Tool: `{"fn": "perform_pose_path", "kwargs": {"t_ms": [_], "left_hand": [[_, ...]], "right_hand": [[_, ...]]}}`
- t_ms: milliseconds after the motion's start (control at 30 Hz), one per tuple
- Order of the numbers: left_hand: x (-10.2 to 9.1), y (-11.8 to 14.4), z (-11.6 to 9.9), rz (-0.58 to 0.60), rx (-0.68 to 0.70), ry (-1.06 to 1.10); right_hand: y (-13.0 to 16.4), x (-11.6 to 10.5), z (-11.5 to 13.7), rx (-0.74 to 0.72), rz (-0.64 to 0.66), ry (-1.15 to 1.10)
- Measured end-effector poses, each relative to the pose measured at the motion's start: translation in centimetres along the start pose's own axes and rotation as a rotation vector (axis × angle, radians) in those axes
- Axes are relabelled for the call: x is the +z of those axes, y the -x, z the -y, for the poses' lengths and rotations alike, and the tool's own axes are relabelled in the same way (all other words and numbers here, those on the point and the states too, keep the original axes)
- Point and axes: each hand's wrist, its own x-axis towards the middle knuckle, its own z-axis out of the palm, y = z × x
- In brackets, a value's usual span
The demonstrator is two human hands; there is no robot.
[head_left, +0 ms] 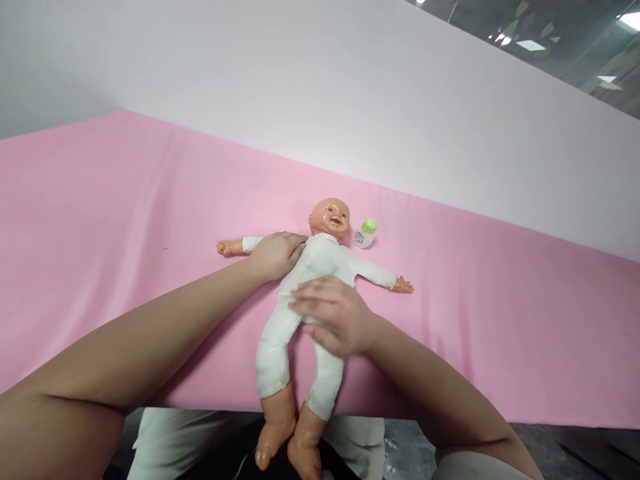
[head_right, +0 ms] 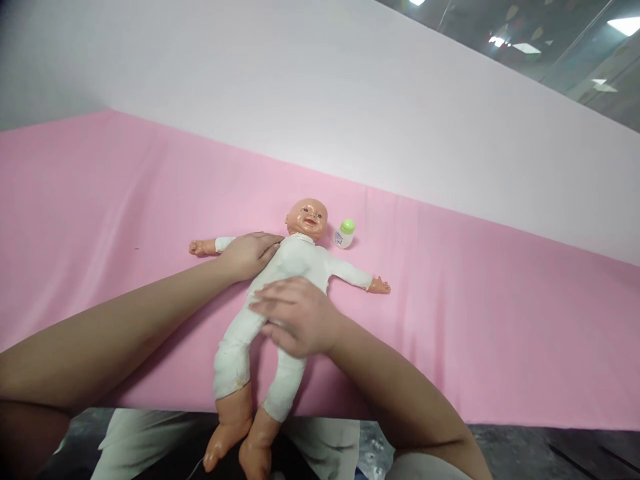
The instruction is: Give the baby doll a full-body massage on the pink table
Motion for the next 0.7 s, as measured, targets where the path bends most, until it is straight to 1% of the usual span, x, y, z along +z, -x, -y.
{"fn": "perform_pose_path", "kwargs": {"t_ms": [33, 100, 133, 200, 333, 433, 600, 700], "left_hand": [[0.1, 0.0, -0.2, 0.001, -0.003, -0.004], [0.2, 0.0, -0.4, -0.001, -0.013, -0.01], [0.2, 0.0, -0.5, -0.003, -0.017, -0.011], [0.3, 0.1, -0.6, -0.003, -0.02, -0.014], [0.4, 0.1, -0.5, 0.0, -0.03, -0.02], [0.6, 0.0, -0.4, -0.007, -0.026, -0.027], [0.7, 0.0, -0.6, 0.004, -0.023, -0.047], [0.5, 0.1, -0.7, 0.006, -0.04, -0.041]], "right_hand": [[-0.1, 0.3, 1.1, -0.078, 0.056, -0.015], [-0.2, 0.8, 2.5, -0.163, 0.118, 0.012], [-0.1, 0.9, 2.8, -0.177, 0.139, 0.036], [0.1, 1.2, 2.7, -0.156, 0.167, 0.08], [0.5, 1.2, 0.9, -0.061, 0.152, 0.137], [0.5, 0.9, -0.6, 0.014, 0.137, 0.132], [0.4, 0.0, -3.2, 0.182, 0.156, 0.109], [0.6, -0.6, -4.9, 0.271, 0.136, 0.103]]}}
